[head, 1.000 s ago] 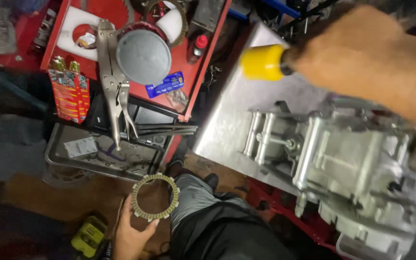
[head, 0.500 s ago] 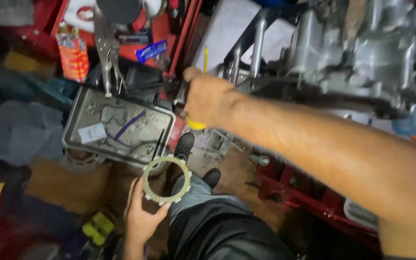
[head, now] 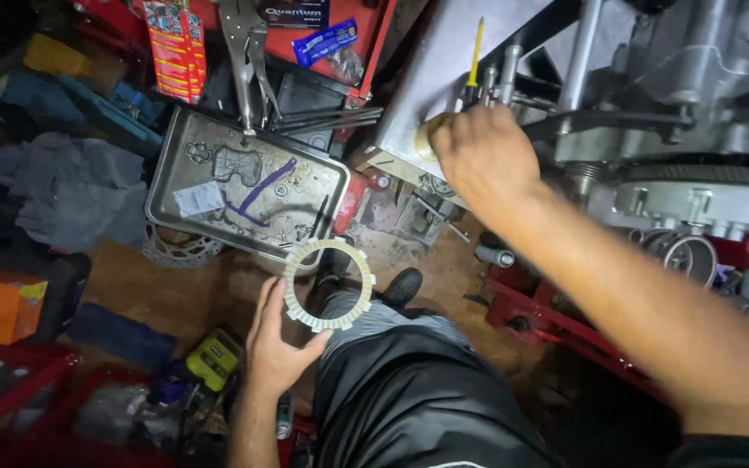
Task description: Cleaning and installing clutch plates into a motorcycle engine assembly
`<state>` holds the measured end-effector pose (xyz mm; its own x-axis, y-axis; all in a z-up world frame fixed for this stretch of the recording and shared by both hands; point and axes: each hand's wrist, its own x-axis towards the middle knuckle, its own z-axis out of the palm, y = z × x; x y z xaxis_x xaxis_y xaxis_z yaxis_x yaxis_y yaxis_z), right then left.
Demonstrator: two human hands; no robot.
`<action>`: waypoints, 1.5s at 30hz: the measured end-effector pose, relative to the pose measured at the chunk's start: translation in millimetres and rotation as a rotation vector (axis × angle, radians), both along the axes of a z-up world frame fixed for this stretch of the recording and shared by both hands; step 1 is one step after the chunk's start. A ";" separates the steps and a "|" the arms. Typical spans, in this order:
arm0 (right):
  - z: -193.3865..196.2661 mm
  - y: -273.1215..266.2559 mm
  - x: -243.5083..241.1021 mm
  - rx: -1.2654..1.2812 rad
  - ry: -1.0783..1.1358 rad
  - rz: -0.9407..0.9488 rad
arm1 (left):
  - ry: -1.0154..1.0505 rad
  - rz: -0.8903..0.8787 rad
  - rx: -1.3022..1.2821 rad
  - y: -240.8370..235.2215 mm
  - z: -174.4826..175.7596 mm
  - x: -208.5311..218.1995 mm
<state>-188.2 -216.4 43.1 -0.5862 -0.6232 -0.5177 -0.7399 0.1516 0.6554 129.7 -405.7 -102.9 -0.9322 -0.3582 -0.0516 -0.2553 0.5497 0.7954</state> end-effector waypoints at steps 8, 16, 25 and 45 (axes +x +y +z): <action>-87.5 6.7 41.0 -1.431 -0.228 -0.778 | 0.147 -0.067 -0.033 -37.5 12.7 -33.0; -154.3 7.9 34.0 -1.858 -0.037 -0.786 | 0.249 -0.070 -0.077 -38.6 26.0 -54.6; -205.1 -8.3 21.3 -2.140 0.138 -0.872 | 0.324 -0.179 -0.105 -21.1 49.2 -57.5; -34.0 153.2 230.5 -2.539 -1.160 -0.902 | 0.416 -0.775 -0.401 53.8 83.1 -138.9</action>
